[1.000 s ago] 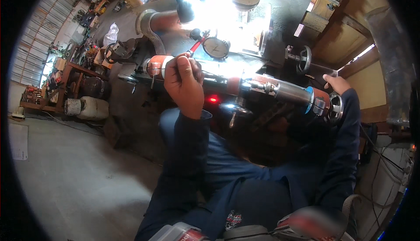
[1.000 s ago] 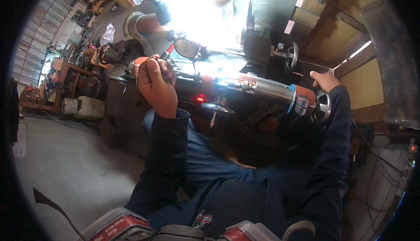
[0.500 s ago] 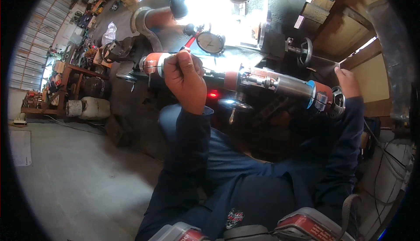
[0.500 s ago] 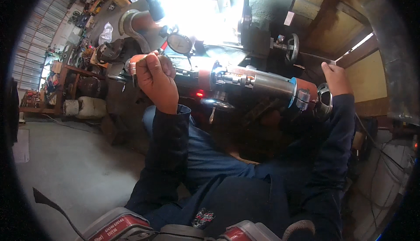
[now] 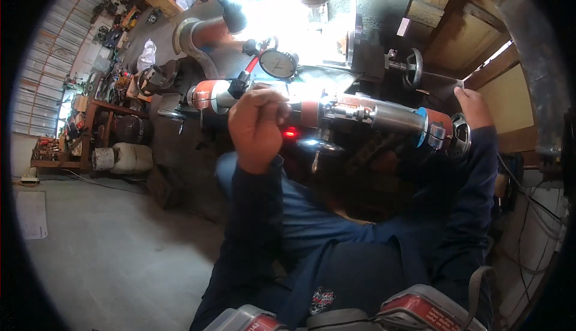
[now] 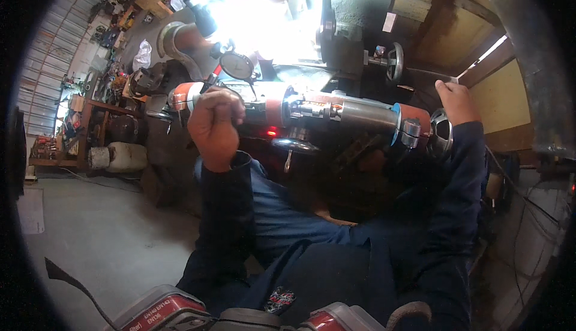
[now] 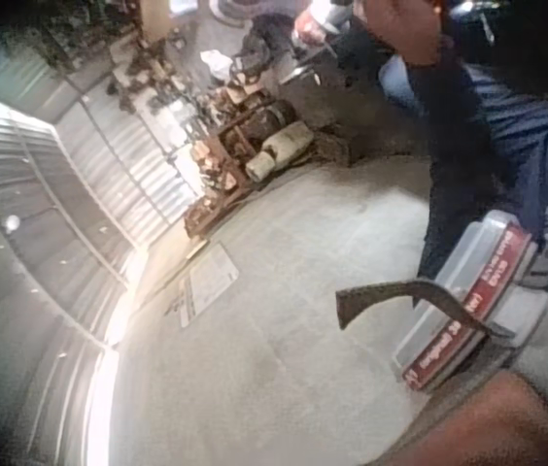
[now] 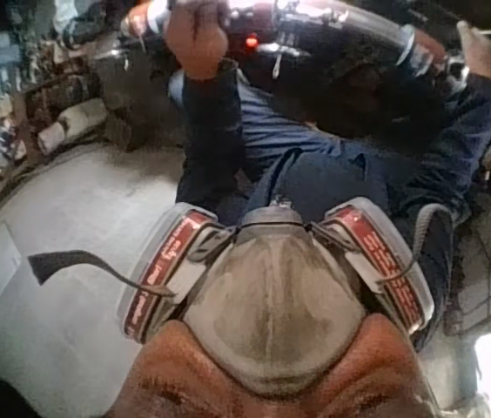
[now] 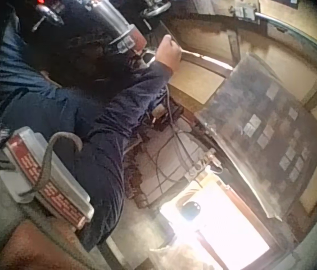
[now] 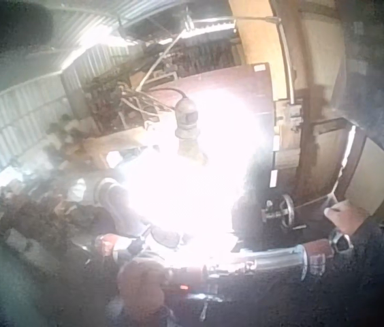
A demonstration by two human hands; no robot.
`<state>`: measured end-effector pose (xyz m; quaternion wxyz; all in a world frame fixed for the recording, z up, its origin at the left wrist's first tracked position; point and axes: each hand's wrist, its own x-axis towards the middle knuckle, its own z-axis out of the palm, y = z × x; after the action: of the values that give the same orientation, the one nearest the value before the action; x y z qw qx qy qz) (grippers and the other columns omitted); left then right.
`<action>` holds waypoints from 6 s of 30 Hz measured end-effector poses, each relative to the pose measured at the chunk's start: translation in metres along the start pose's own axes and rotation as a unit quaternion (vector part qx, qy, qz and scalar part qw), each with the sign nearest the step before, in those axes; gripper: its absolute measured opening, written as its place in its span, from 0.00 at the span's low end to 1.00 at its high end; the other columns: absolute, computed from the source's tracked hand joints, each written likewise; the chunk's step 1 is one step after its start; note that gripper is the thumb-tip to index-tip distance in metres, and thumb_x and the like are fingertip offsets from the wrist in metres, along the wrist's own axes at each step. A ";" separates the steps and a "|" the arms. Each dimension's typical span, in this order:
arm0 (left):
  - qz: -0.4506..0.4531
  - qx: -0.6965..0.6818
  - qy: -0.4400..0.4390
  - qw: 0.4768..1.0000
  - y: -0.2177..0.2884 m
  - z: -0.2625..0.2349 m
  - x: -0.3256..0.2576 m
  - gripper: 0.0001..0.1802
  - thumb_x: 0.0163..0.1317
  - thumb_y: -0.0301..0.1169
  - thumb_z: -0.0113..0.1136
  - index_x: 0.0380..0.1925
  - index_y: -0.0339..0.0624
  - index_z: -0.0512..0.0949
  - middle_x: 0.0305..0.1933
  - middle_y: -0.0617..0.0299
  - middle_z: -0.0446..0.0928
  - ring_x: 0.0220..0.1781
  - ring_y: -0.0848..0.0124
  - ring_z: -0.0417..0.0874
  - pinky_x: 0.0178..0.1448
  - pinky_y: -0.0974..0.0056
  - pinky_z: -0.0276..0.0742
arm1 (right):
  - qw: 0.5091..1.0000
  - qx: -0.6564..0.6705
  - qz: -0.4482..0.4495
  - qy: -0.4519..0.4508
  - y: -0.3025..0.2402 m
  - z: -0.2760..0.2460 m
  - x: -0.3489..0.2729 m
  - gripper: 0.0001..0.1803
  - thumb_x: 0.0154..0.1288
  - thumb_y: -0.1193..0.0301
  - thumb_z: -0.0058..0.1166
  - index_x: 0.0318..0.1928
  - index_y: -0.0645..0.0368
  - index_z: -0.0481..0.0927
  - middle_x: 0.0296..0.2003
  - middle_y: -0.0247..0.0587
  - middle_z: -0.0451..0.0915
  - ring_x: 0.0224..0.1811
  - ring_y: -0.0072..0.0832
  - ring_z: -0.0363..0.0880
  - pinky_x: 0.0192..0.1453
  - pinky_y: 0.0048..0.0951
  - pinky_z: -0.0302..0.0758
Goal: Grinding and measuring a metal shaft using a machining tool and a dial indicator.
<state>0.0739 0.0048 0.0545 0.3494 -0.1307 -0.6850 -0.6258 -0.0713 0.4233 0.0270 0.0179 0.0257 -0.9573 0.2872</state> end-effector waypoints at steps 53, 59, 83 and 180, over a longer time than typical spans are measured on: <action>0.040 -0.294 -0.088 0.951 0.005 -0.030 0.013 0.12 0.61 0.36 0.65 0.29 0.39 0.78 0.27 0.58 0.77 0.29 0.66 0.79 0.32 0.66 0.76 | 0.968 0.117 -0.188 0.115 0.092 0.018 -0.053 0.10 0.67 0.72 0.53 0.46 0.63 0.80 0.42 0.41 0.78 0.46 0.27 0.76 0.53 0.29 0.72; -0.099 -0.300 0.069 0.946 -0.012 -0.051 0.007 0.06 0.63 0.30 0.61 0.36 0.39 0.79 0.27 0.62 0.71 0.24 0.73 0.73 0.19 0.75 0.66 | 0.920 0.372 0.113 -0.047 0.127 0.049 -0.074 0.11 0.66 0.67 0.54 0.40 0.64 0.80 0.32 0.39 0.79 0.39 0.25 0.75 0.44 0.34 0.73; -0.095 -0.279 0.095 0.951 -0.014 -0.047 0.009 0.10 0.69 0.37 0.57 0.37 0.43 0.75 0.27 0.67 0.69 0.26 0.78 0.68 0.22 0.76 0.62 | 0.966 0.232 -0.043 0.102 0.059 -0.002 -0.079 0.12 0.74 0.66 0.49 0.44 0.63 0.78 0.35 0.31 0.78 0.39 0.18 0.73 0.46 0.22 0.71; 0.144 0.176 0.307 0.924 0.002 -0.004 0.012 0.14 0.72 0.33 0.50 0.30 0.35 0.75 0.26 0.62 0.74 0.27 0.76 0.72 0.35 0.70 0.69 | 0.987 0.098 -0.112 0.059 0.048 -0.015 -0.142 0.08 0.70 0.73 0.49 0.43 0.65 0.77 0.35 0.42 0.78 0.41 0.28 0.75 0.50 0.29 0.70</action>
<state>0.0678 -0.0016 0.0631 0.6464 0.0348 -0.6171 -0.4474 0.0682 0.4772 0.0057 0.1036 0.1179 -0.9128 0.3771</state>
